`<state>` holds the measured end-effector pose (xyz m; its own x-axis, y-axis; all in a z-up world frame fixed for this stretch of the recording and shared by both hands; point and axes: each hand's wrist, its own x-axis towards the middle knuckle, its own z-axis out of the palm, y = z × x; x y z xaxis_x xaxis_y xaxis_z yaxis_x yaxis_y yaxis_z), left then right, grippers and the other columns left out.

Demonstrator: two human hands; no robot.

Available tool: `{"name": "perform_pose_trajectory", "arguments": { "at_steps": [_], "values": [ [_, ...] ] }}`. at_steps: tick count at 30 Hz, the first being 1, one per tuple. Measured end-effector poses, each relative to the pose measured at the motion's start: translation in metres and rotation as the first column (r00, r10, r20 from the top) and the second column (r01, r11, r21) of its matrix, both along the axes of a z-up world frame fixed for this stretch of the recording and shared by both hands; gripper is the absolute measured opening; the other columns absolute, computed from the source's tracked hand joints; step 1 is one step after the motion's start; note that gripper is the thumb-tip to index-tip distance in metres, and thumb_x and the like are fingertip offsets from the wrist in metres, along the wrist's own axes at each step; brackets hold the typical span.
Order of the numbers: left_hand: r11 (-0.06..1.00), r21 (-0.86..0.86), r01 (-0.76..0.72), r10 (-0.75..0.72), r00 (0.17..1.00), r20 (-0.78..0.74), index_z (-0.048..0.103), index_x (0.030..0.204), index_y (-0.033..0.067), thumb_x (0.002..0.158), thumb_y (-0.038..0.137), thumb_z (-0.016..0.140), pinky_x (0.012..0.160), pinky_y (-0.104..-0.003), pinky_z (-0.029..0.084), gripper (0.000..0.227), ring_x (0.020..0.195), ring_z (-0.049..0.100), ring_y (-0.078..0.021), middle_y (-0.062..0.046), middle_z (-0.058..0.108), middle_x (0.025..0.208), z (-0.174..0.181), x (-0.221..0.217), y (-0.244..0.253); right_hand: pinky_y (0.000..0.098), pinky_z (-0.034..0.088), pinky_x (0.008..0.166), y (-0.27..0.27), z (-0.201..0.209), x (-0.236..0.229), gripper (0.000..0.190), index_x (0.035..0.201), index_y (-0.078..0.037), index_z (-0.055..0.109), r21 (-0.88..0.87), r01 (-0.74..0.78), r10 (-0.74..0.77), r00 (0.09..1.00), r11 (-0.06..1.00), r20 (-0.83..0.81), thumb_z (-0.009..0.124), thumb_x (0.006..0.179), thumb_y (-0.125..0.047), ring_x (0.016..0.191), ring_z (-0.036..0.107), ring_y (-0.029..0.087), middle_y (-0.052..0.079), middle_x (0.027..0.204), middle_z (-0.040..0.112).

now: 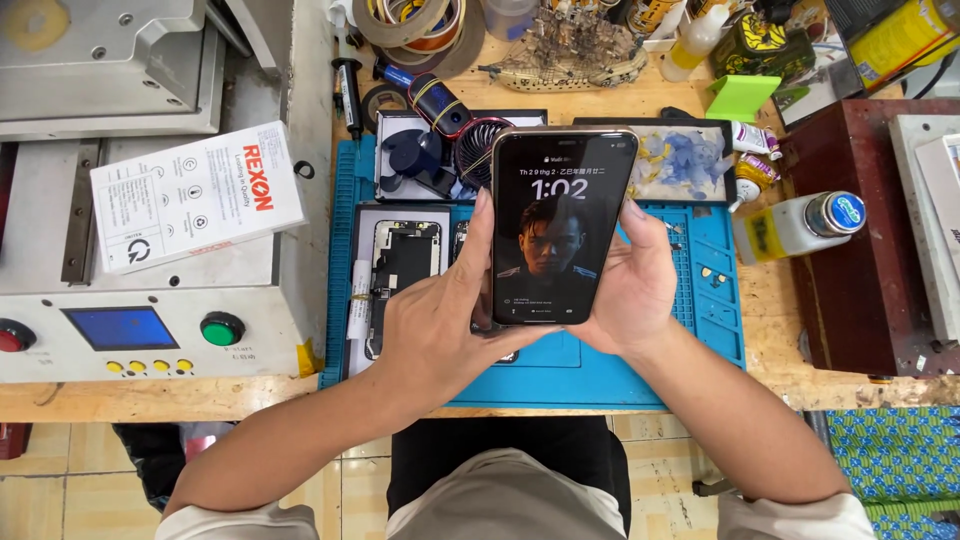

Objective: Disassembling a smartphone to access internal components using a screwdriver and prying tools.

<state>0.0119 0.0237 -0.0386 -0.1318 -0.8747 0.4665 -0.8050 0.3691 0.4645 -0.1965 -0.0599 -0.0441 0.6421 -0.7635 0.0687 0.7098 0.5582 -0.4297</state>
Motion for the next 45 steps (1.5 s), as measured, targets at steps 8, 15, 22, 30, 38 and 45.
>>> {"name": "perform_pose_trajectory", "arguments": {
  "at_steps": [8,15,22,30,38,45],
  "values": [
    [0.994,0.104,-0.016,0.015,1.0,0.006,0.018,0.186,0.0105,0.096,0.079,0.094,0.065,-0.04,0.061,0.137,0.071,0.078,-0.0208,0.006,0.078,0.086,0.0,-0.001,-0.001,0.0586,0.046,0.135,0.001,-0.002,0.0,0.072,0.16,-0.001,0.068,0.027,0.013,-0.013,1.0,1.0,0.008,0.059,0.115,-0.057,0.152,0.064,0.042,0.023,0.162,0.068],
    [0.987,0.153,-0.046,0.04,0.998,0.041,0.016,0.187,0.0113,0.093,0.083,0.09,0.064,-0.045,0.061,0.139,0.075,0.081,-0.0261,0.003,0.082,0.088,-0.003,-0.002,-0.001,0.0591,0.045,0.136,0.001,-0.002,0.0,0.071,0.16,-0.002,0.068,0.017,0.011,-0.012,1.0,1.0,0.01,0.057,0.116,-0.056,0.154,0.063,0.042,0.023,0.163,0.068],
    [0.946,0.322,-0.047,0.04,0.999,0.028,0.009,0.187,0.0176,0.089,0.087,0.085,0.07,-0.051,0.064,0.142,0.085,0.085,-0.0325,-0.002,0.088,0.096,0.011,-0.001,-0.005,0.056,0.049,0.133,0.001,0.004,0.0,0.071,0.157,0.0,0.07,0.061,0.02,-0.019,1.0,0.998,-0.017,0.058,0.115,-0.057,0.149,0.067,0.041,0.024,0.158,0.071],
    [0.735,0.678,-0.015,0.078,0.995,-0.062,-0.011,0.185,0.0324,0.086,0.082,0.072,0.086,-0.051,0.064,0.137,0.115,0.086,-0.0332,0.006,0.096,0.107,0.063,-0.001,-0.016,0.06,0.04,0.145,0.001,0.019,0.012,0.073,0.175,-0.004,0.049,0.01,0.101,-0.099,0.986,0.995,-0.131,0.043,0.122,-0.053,0.165,0.054,0.038,0.021,0.176,0.056],
    [0.97,0.053,0.237,-0.204,0.914,-0.35,-0.013,0.193,0.0549,0.112,0.098,0.069,0.091,-0.025,0.056,0.123,0.142,0.061,-0.0066,0.014,0.056,0.184,-0.004,0.019,-0.009,0.0415,0.069,0.089,-0.01,0.032,0.009,0.055,0.144,-0.017,0.08,-0.128,0.265,-0.286,0.734,0.956,-0.616,0.063,0.108,-0.055,0.095,0.082,0.023,0.005,0.127,0.086],
    [0.959,-0.142,0.246,-0.255,0.527,-0.811,0.017,0.197,0.0492,0.124,0.084,0.045,0.137,-0.037,0.058,0.086,0.145,0.066,-0.0154,0.004,0.063,0.15,-0.003,-0.01,0.028,0.0202,0.074,0.073,-0.049,-0.022,-0.071,0.049,0.153,-0.033,0.077,-0.363,-0.084,-0.255,0.568,0.928,-0.783,0.058,0.127,-0.069,0.091,0.085,0.003,-0.011,0.109,0.086]
  ]
}}
